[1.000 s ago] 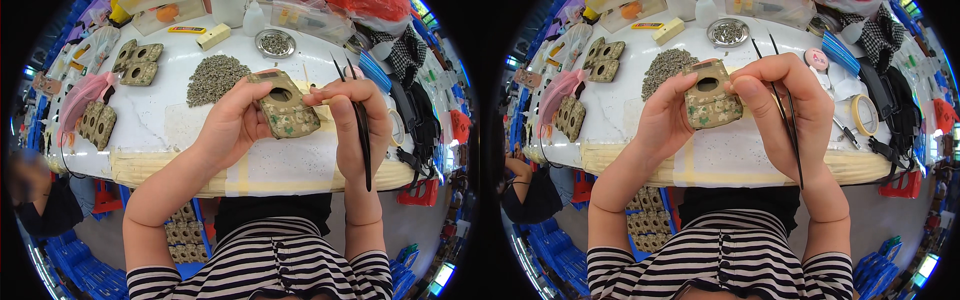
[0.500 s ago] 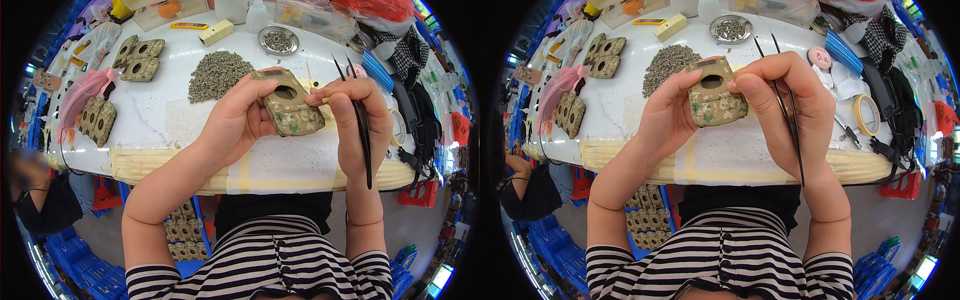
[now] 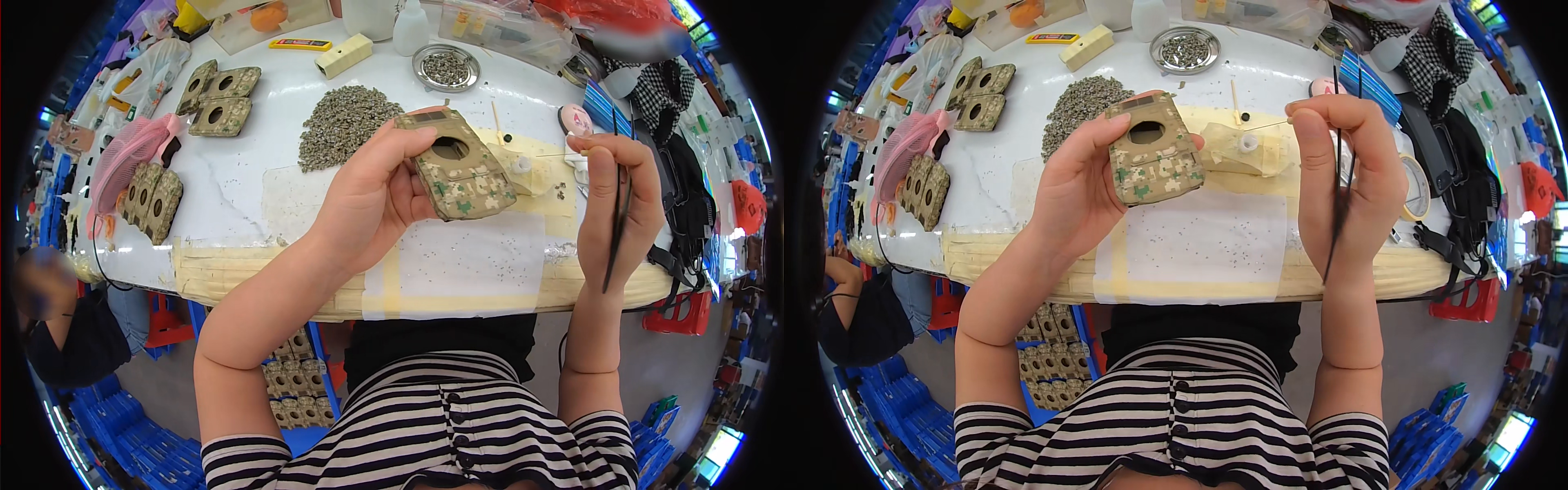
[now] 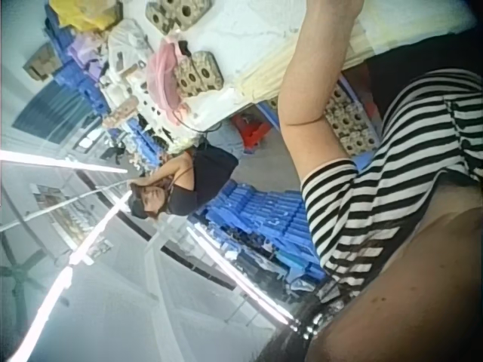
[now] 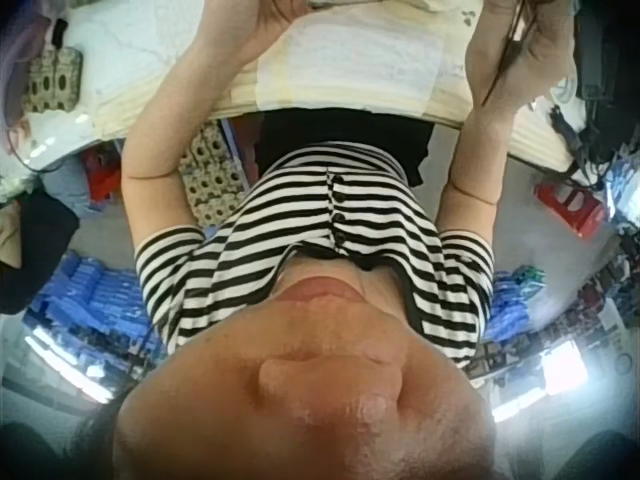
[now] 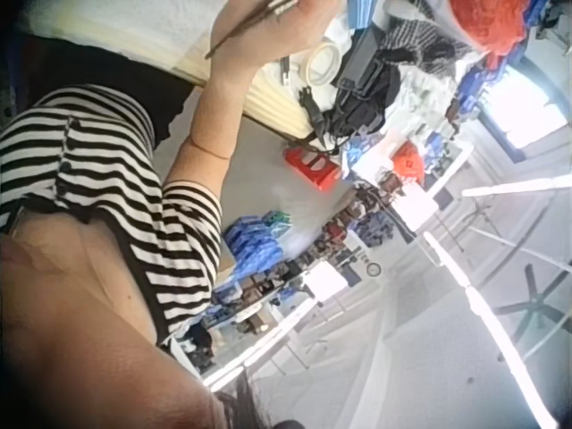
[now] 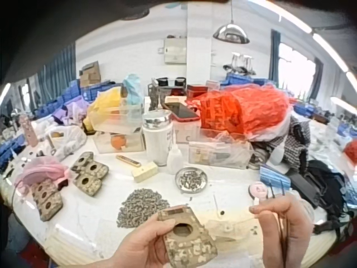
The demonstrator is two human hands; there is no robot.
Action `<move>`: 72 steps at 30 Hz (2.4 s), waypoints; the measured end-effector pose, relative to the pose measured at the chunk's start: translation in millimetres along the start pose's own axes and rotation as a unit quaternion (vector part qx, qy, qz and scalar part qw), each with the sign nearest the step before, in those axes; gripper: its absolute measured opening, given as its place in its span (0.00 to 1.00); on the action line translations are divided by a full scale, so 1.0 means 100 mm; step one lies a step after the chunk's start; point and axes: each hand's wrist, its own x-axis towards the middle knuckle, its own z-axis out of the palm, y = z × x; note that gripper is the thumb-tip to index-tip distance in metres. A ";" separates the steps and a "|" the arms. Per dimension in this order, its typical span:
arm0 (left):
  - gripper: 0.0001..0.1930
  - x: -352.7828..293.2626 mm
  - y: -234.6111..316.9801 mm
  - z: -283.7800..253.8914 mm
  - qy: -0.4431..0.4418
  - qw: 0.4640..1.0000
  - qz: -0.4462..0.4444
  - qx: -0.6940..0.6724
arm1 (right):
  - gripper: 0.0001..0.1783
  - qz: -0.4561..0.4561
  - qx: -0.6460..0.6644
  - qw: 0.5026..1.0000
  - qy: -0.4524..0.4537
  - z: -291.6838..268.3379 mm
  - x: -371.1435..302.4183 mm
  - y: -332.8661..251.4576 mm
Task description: The person applies adhesive and small components to a camouflage-patterned toy tank chassis using tweezers and a pointed applicator.
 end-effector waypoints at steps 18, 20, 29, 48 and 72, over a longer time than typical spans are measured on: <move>0.21 0.08 0.02 -0.14 0.000 0.999 0.046 0.015 | 0.25 0.091 0.101 0.980 -0.148 -0.42 -0.55 0.14; 0.21 0.07 0.02 -0.13 -0.002 0.999 0.045 0.009 | 0.23 0.166 0.110 0.965 -0.169 -0.50 -0.71 0.06; 0.22 0.07 0.01 -0.13 -0.022 0.999 0.021 -0.019 | 0.09 0.275 0.282 0.891 -0.224 -0.57 -0.85 0.17; 0.22 0.07 0.02 -0.11 -0.008 0.999 0.023 -0.031 | 0.06 0.348 0.227 0.889 -0.194 -0.46 -0.86 0.06; 0.21 0.08 -0.01 -0.12 -0.003 1.000 0.023 0.017 | 0.08 0.229 0.273 0.922 -0.150 -0.51 -0.45 0.00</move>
